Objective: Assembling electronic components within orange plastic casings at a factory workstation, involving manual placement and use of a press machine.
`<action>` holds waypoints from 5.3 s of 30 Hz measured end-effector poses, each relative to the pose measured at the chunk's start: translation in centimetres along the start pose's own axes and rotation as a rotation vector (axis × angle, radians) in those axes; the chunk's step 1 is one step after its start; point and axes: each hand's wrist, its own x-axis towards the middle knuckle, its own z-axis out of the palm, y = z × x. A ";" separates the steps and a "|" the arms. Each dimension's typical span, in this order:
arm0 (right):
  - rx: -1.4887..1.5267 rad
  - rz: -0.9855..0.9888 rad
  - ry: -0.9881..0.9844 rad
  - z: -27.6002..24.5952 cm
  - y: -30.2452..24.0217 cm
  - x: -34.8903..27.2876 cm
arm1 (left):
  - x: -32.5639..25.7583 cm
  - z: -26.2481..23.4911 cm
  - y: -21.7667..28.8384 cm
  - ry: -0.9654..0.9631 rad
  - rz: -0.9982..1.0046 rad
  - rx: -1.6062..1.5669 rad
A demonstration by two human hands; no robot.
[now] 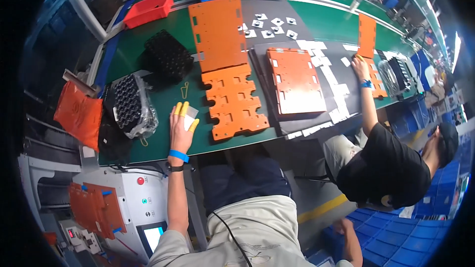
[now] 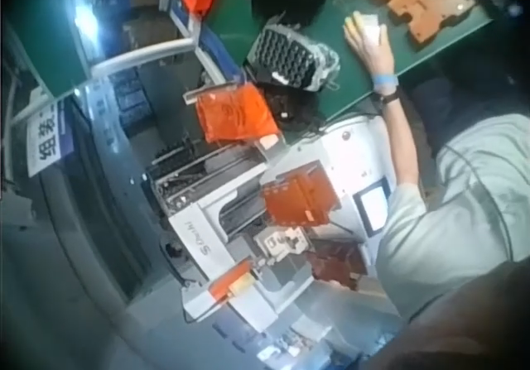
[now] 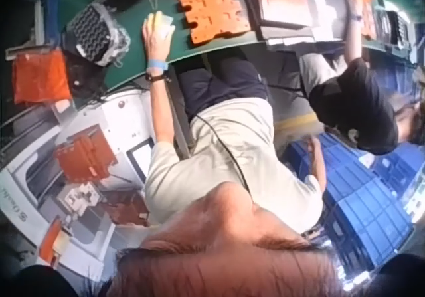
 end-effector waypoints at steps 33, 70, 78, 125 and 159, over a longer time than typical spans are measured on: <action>-0.682 -1.718 1.230 -12.9 -48.6 -25.6 | 3.6 11.1 20.1 -0.242 0.048 -0.245; 1.054 -1.516 0.555 -34.1 -75.9 -19.6 | 4.6 10.9 20.7 -0.340 0.148 -0.186; 0.763 -1.340 0.608 -33.8 -76.6 -18.5 | 4.7 10.7 20.5 -0.316 0.139 -0.171; 0.146 -1.142 0.983 -16.0 -63.8 -26.7 | 19.0 19.5 16.0 -0.326 -0.368 -0.620; 0.694 -1.373 0.518 -18.4 -62.4 -24.3 | 19.7 20.4 13.9 -0.479 -0.510 -0.965</action>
